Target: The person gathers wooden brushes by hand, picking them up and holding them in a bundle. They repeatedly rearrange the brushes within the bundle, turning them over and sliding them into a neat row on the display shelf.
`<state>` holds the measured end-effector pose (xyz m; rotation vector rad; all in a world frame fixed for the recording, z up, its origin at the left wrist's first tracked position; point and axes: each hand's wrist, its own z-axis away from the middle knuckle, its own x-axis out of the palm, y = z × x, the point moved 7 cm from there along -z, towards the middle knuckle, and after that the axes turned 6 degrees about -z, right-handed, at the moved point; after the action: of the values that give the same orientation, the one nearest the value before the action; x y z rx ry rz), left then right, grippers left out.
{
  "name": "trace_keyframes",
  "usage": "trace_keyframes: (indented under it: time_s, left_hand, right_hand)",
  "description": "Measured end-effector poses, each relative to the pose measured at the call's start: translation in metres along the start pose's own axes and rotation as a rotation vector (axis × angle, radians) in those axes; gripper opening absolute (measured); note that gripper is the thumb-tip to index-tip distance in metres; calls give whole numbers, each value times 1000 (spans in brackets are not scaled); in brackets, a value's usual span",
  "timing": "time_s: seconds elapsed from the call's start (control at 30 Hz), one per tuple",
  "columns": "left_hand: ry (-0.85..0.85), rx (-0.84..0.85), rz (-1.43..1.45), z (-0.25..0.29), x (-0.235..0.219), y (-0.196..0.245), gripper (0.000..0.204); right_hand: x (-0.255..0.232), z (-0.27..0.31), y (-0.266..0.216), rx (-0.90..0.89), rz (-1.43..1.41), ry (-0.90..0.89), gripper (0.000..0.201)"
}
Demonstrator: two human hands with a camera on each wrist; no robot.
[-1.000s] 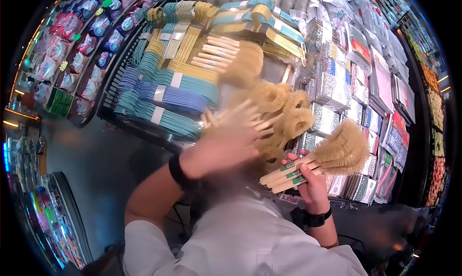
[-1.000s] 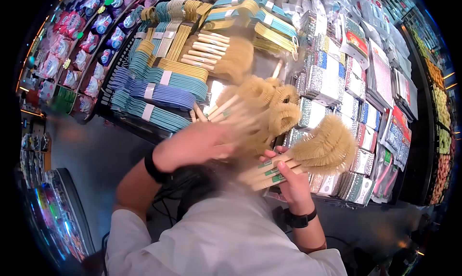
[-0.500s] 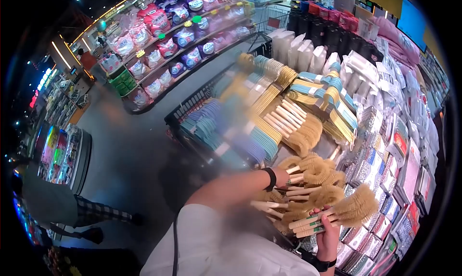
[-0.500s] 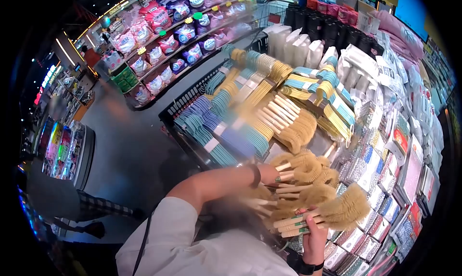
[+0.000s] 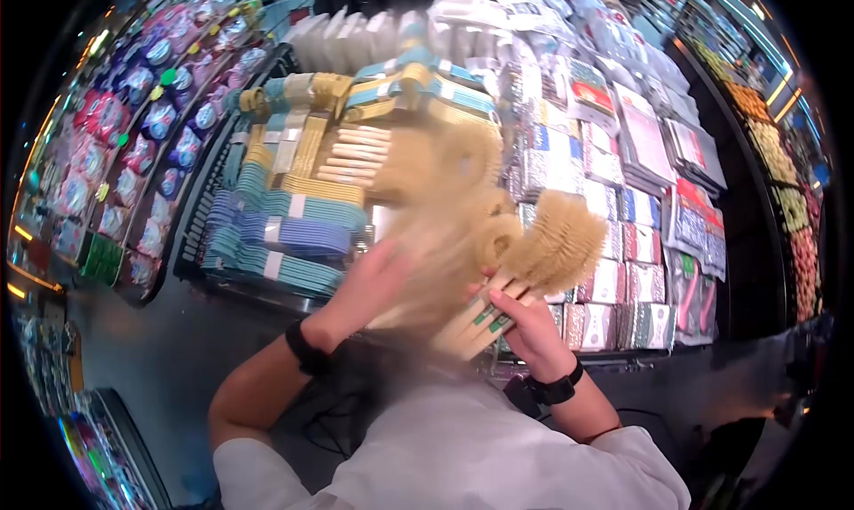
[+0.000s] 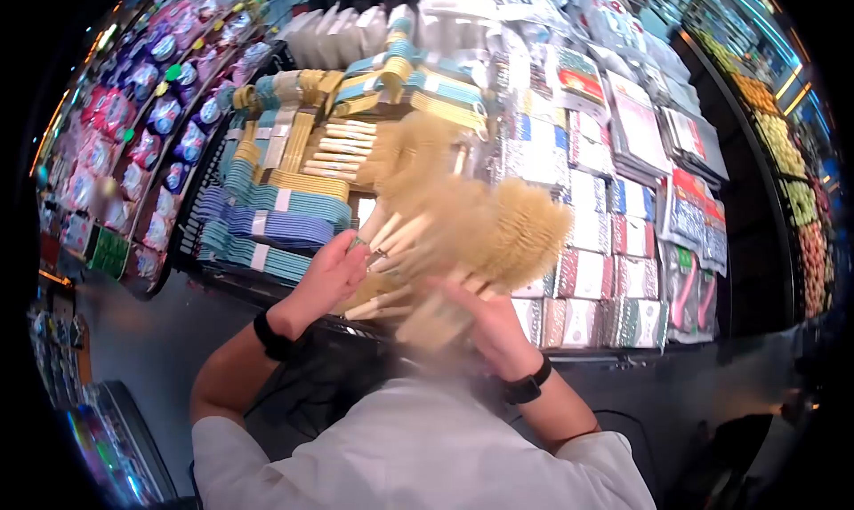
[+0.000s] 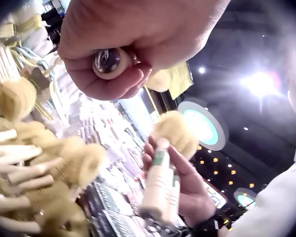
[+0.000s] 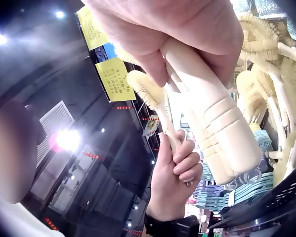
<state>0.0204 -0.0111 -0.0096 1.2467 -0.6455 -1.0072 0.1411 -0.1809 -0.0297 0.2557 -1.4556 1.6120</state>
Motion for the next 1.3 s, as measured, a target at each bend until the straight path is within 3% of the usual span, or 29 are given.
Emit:
trace_keyframes:
  time_s: [0.07, 0.2, 0.3, 0.33, 0.43, 0.53, 0.63, 0.67, 0.83, 0.93, 1.07, 1.17, 1.23, 1.3]
  left_hand:
    - [-50, -128, 34, 19, 17, 0, 30]
    - [-165, -74, -17, 38, 40, 6, 37]
    - [-98, 295, -456, 33, 57, 11, 35]
    - [-75, 249, -567, 39, 62, 9, 33]
    - [-44, 408, -637, 45, 75, 33, 27]
    - [-31, 332, -510, 41, 75, 23, 26]
    - [-98, 225, -484, 41, 79, 27, 26]
    - [-69, 363, -529, 41, 83, 28, 26]
    - [-259, 214, -636, 41, 93, 4, 32]
    - [-361, 221, -701, 43, 99, 4, 39]
    - [-482, 242, -672, 40, 100, -13, 53]
    - [-604, 153, -746, 40, 100, -5, 61]
    - [-630, 284, -756, 44, 100, -8, 65]
    - [-653, 267, -764, 45, 100, -15, 67]
  right_hand:
    - [8, 10, -3, -3, 0, -1, 36]
    - [5, 24, -5, -124, 45, 56, 27]
    - [14, 36, 1, -27, -114, 87, 25]
    - [-8, 33, 15, -56, 57, 101, 29]
    - [-11, 44, 19, 8, -61, 178, 31]
    - [10, 56, 6, -75, -128, 161, 32]
    - [2, 59, 13, -92, -96, 121, 32]
    - [-2, 61, 17, -102, -91, 151, 32]
    - [-13, 63, 37, -19, -147, 238, 28]
    - [-6, 60, 33, -108, -63, 219, 29]
    - [-18, 55, 56, 17, -66, 170, 33]
    - [-19, 57, 64, 101, -107, 141, 37]
    - [-20, 60, 72, 119, -169, 109, 39]
    - [-21, 59, 73, 116, -185, 110, 40]
